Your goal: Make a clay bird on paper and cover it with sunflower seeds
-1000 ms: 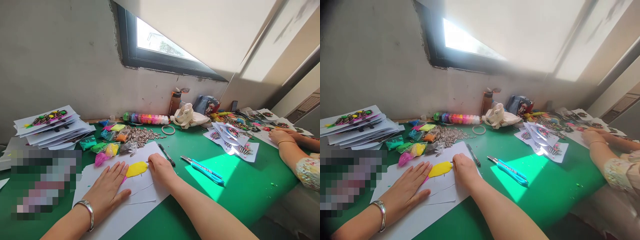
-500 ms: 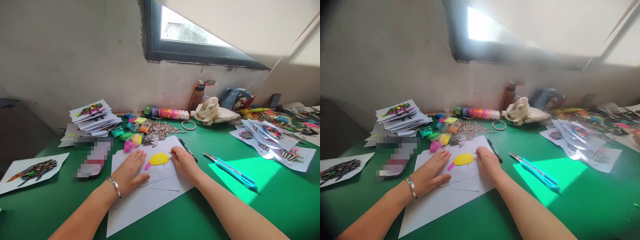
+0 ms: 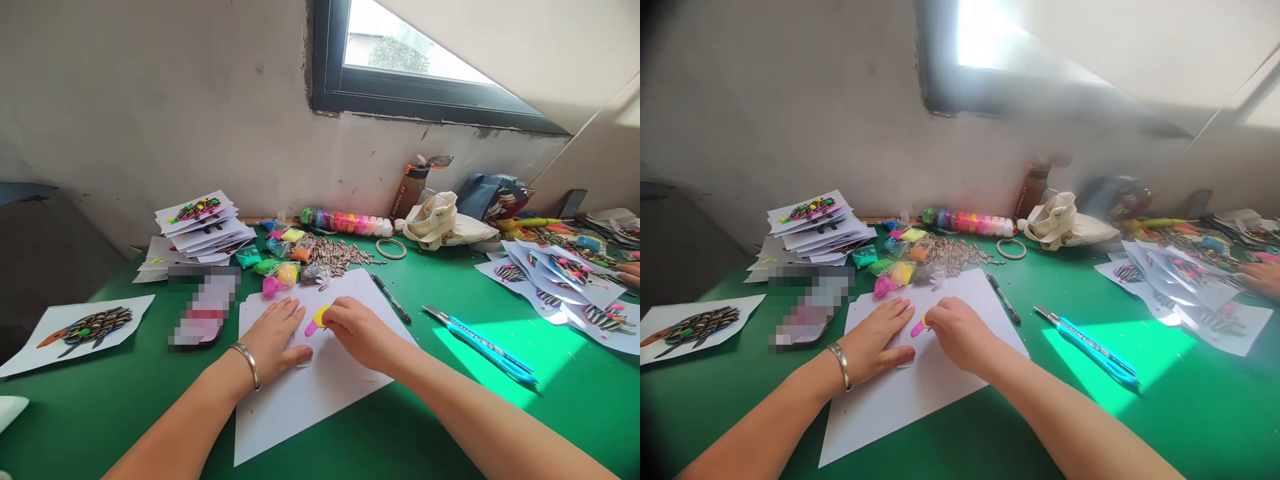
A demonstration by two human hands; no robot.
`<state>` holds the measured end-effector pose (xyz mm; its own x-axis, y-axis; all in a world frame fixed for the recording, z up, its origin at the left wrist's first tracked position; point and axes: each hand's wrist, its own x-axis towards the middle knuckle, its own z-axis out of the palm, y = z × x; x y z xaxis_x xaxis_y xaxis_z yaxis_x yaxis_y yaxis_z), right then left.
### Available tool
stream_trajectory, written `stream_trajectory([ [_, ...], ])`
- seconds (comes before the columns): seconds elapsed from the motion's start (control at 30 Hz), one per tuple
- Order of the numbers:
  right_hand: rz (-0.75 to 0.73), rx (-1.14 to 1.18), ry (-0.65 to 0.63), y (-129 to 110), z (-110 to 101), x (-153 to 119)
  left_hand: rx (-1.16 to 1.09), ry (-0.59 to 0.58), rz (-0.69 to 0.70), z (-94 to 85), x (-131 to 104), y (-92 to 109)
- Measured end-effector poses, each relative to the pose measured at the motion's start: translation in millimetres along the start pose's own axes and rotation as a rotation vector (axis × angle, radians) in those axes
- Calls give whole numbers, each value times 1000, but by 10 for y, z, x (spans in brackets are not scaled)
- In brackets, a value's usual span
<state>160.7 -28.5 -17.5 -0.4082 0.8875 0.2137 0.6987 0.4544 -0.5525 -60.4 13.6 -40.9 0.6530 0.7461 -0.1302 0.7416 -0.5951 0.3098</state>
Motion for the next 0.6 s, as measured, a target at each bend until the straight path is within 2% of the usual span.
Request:
stream_trajectory([
  [0.1, -67, -71, -24, -100, 81, 91, -15, 45, 14, 68, 4, -41],
  [0.27, -111, -113, -45, -94, 203, 147, -39, 42, 11, 104, -15, -47],
  [0.4, -100, -82, 5, -18, 245, 122, -41, 64, 29, 91, -37, -16],
  [0.6, -28, 0, 100, 52, 189, 91, -26, 52, 25, 115, -33, -29],
])
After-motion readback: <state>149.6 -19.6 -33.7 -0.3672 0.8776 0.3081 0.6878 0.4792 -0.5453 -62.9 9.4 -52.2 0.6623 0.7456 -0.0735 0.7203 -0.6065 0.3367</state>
